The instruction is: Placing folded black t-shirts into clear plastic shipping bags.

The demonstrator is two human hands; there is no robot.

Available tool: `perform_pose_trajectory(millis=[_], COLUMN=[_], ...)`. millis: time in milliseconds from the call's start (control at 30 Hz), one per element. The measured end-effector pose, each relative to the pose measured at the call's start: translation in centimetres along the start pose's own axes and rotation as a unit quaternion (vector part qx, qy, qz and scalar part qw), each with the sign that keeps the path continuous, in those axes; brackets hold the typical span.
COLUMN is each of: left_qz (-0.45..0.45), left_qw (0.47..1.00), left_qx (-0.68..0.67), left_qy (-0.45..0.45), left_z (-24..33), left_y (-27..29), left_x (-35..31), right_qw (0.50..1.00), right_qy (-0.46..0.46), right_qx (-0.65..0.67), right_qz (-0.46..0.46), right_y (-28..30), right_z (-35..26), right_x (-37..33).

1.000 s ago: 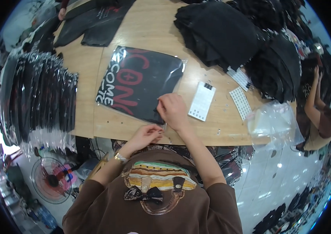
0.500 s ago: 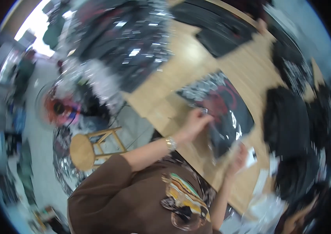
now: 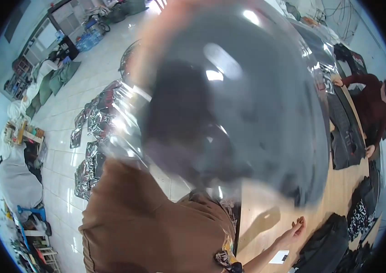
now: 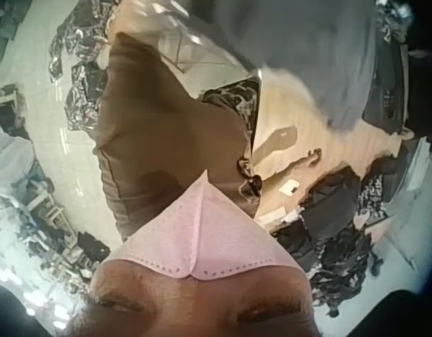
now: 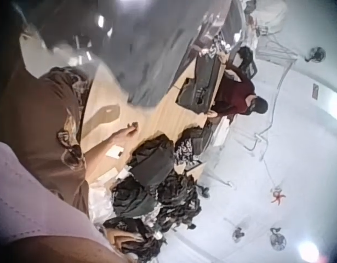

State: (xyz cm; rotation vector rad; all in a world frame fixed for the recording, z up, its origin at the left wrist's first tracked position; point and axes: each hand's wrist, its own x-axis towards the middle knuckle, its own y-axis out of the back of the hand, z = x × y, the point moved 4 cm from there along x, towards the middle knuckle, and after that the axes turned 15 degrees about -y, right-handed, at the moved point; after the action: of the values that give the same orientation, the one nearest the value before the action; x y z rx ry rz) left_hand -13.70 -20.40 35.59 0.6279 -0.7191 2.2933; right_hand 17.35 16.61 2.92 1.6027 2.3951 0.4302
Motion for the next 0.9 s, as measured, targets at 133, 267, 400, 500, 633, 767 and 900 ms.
perform_pose_trajectory(millis=[133, 267, 400, 500, 633, 767, 900], left_qz=[0.204, 0.349, 0.752, 0.703, 0.696, 0.546, 0.322], left_qw=[0.883, 0.753, 0.543, 0.462, 0.502, 0.566, 0.783], left_qx=[0.324, 0.456, 0.343, 0.452, 0.473, 0.550, 0.457], left_qy=[-0.270, -0.321, -0.150, -0.297, -0.199, -0.280, -0.273], left_z=[20.9, 33.3, 27.2, 26.8, 13.7, 0.3, -10.1], left_y=[10.6, 25.1, 33.0, 36.3, 34.1, 24.6, 8.6], left_x=[-8.5, -12.6, -20.9, -25.6, -21.8, -11.1, -2.4], right_qw=[0.994, 0.989, 0.983, 0.979, 0.989, 0.953, 0.907], right_qy=[0.005, -0.002, -0.038, -0.047, 0.057, 0.146, 0.180], right_qx=[0.064, 0.059, 0.042, 0.036, -0.120, -0.257, -0.342], right_qz=[-0.093, -0.137, -0.174, -0.196, -0.062, 0.068, 0.166], right_y=[-4.3, -4.5, -3.0, -2.9, 0.9, 5.1, 7.5], right_z=[-2.2, -2.0, 0.2, 2.4, 3.4, 5.8, 7.4], right_x=[-1.3, -2.6, -3.1, -4.2, -6.6, -9.8, -14.0])
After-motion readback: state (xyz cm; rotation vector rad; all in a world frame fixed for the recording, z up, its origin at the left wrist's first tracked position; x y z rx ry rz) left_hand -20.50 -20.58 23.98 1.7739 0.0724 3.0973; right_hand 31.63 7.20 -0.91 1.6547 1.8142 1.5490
